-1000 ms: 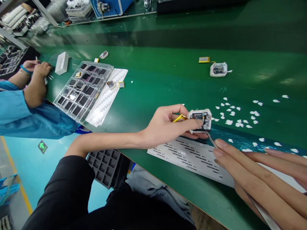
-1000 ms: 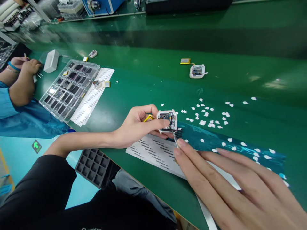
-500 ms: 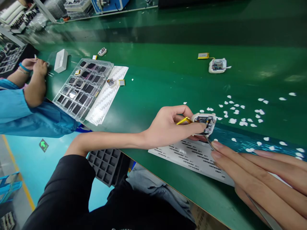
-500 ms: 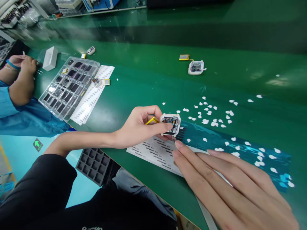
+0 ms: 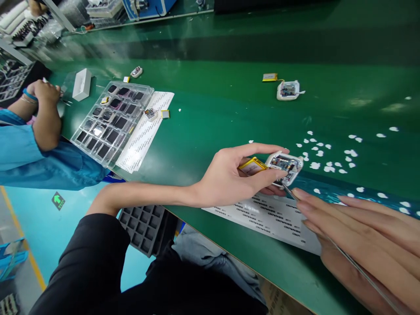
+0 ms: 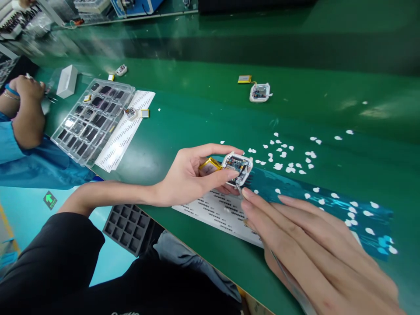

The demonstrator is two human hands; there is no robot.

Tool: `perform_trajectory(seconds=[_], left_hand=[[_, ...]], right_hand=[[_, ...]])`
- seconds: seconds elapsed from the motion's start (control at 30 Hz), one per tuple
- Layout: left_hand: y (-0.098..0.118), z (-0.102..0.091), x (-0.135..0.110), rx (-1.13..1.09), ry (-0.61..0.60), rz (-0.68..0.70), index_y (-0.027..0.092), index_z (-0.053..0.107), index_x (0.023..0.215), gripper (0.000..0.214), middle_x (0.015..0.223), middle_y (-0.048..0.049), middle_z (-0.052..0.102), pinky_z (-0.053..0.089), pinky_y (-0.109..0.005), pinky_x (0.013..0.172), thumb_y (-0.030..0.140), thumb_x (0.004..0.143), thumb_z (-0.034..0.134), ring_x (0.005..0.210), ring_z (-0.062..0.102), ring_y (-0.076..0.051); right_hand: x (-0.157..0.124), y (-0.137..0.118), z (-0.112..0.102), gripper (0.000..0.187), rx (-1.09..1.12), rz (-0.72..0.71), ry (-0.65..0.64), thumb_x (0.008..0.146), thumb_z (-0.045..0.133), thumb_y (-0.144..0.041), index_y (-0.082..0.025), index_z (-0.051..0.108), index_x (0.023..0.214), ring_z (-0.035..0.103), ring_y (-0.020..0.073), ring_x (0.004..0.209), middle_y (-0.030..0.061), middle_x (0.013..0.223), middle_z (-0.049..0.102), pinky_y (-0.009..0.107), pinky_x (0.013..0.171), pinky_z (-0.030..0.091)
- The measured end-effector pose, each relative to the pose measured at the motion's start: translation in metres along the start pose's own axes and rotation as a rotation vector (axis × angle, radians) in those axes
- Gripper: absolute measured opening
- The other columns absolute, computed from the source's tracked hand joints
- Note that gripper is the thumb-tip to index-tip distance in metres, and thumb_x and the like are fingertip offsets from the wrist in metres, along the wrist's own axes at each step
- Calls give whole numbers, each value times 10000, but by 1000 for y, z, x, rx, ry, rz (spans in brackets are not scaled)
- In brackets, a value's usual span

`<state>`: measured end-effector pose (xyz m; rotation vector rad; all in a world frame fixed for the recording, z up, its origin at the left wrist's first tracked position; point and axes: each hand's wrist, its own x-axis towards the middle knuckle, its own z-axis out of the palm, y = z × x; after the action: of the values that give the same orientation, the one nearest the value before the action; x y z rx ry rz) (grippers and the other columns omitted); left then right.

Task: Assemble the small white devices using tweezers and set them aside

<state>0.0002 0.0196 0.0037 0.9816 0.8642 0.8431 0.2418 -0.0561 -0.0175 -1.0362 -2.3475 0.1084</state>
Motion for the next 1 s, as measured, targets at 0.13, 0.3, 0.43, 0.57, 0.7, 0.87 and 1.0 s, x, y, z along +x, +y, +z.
perform_trajectory(seconds=[0.13, 0.3, 0.43, 0.57, 0.7, 0.87, 1.0], left_hand=[[-2, -2, 2, 39, -9, 45, 159, 705, 1166, 422, 947, -22, 735, 666, -305, 775, 379, 820, 806, 763, 746, -141], [-3, -11, 15, 140, -23, 145, 158, 660, 1240, 495, 880, -21, 758, 634, -303, 781, 373, 816, 799, 805, 765, -176], [-2, -37, 49, 521, 132, 360, 213, 643, 1283, 441, 802, 3, 748, 585, -299, 796, 412, 895, 710, 775, 744, -173], [10, -85, 108, 1098, 330, 556, 260, 683, 1280, 376, 970, -59, 772, 537, -393, 883, 392, 937, 603, 895, 717, -250], [33, -124, 159, 1402, 481, 499, 252, 689, 1239, 359, 1192, -162, 759, 467, -570, 1048, 369, 947, 516, 1193, 631, -385], [41, -123, 190, 1496, 322, 697, 273, 692, 1276, 423, 1616, -136, 533, 243, -671, 1242, 411, 938, 480, 1531, 388, -417], [25, -93, 209, 1458, 29, 697, 254, 679, 1338, 498, 1631, -137, 527, 321, -619, 1225, 513, 1005, 414, 1555, 392, -370]], right_hand=[[13, -3, 1, 564, -8, -126, 53, 1002, 541, -152, -222, 482, 1559, 684, 230, 1247, 61, 1389, 706, 440, 1160, 528], [13, -6, 0, 668, -15, -7, 96, 941, 663, -113, -290, 482, 1560, 710, 240, 1166, 37, 1347, 726, 466, 1092, 566], [17, -6, 1, 531, -74, -72, 164, 1035, 530, -217, -276, 484, 1561, 719, 236, 1122, 39, 1338, 729, 465, 1058, 568], [23, -4, -1, 598, -128, -127, 186, 1009, 562, -154, -222, 434, 1589, 732, 218, 1071, 42, 1307, 742, 434, 1034, 564], [28, -7, -6, 748, -139, -100, 150, 962, 630, -94, -263, 337, 1630, 734, 202, 1072, 21, 1314, 737, 424, 1033, 564], [33, -10, -5, 738, -177, -114, 192, 959, 632, -85, -239, 351, 1625, 736, 195, 1035, 22, 1308, 739, 411, 1003, 570], [34, -8, -3, 723, -179, -152, 171, 966, 624, -86, -227, 353, 1622, 739, 204, 1033, 32, 1309, 741, 408, 999, 551]])
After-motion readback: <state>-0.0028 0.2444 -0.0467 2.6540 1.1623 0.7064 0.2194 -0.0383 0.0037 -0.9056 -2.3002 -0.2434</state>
